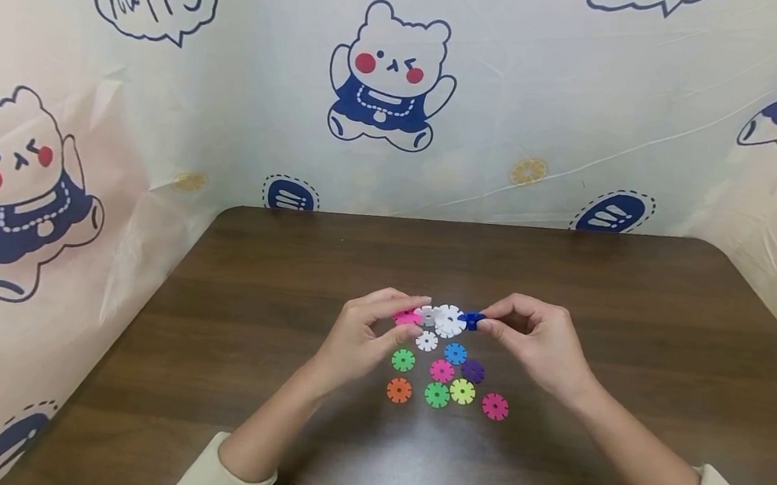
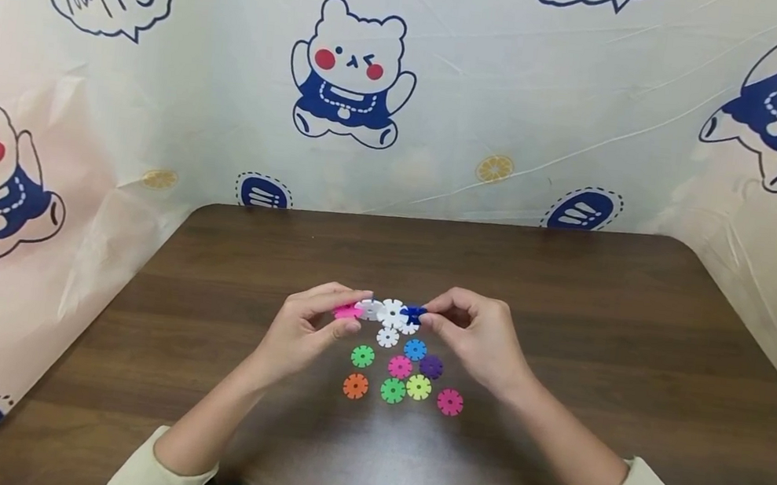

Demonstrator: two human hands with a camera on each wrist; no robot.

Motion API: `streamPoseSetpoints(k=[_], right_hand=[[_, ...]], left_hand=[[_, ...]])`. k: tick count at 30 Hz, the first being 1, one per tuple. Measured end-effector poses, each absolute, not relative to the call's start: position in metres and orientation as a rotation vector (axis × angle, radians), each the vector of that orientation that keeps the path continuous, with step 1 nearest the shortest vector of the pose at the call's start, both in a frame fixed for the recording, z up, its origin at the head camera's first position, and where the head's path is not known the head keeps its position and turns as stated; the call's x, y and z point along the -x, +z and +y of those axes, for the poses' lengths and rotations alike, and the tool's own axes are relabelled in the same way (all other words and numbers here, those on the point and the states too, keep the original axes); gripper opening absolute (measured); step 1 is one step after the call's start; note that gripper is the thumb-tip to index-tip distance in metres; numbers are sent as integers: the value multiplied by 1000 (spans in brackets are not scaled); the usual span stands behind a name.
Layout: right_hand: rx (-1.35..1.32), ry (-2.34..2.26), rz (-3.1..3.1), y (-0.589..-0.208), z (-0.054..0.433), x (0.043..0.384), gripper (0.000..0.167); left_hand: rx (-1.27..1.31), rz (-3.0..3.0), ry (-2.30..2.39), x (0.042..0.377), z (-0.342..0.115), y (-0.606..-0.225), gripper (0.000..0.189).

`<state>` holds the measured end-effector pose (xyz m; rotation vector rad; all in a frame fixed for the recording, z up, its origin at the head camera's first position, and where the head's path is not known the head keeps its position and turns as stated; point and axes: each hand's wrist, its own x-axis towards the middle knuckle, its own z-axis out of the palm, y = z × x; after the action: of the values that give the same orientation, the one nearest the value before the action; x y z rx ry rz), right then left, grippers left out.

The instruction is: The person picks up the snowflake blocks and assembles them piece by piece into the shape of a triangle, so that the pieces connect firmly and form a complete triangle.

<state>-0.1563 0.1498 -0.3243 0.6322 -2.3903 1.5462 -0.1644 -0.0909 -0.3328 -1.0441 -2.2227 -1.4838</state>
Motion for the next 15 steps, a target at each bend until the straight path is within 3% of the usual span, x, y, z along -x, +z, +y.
streamPoseSetpoints(k=[9, 15], right_hand=[[-603, 1614, -2366, -324, 153, 156, 6], [-581, 1667, -2350, -324, 153, 156, 7]], left_hand=[[914, -2282, -1672, 164, -90, -335, 62], [855, -2294, -1735, 163, -87, -338, 60]])
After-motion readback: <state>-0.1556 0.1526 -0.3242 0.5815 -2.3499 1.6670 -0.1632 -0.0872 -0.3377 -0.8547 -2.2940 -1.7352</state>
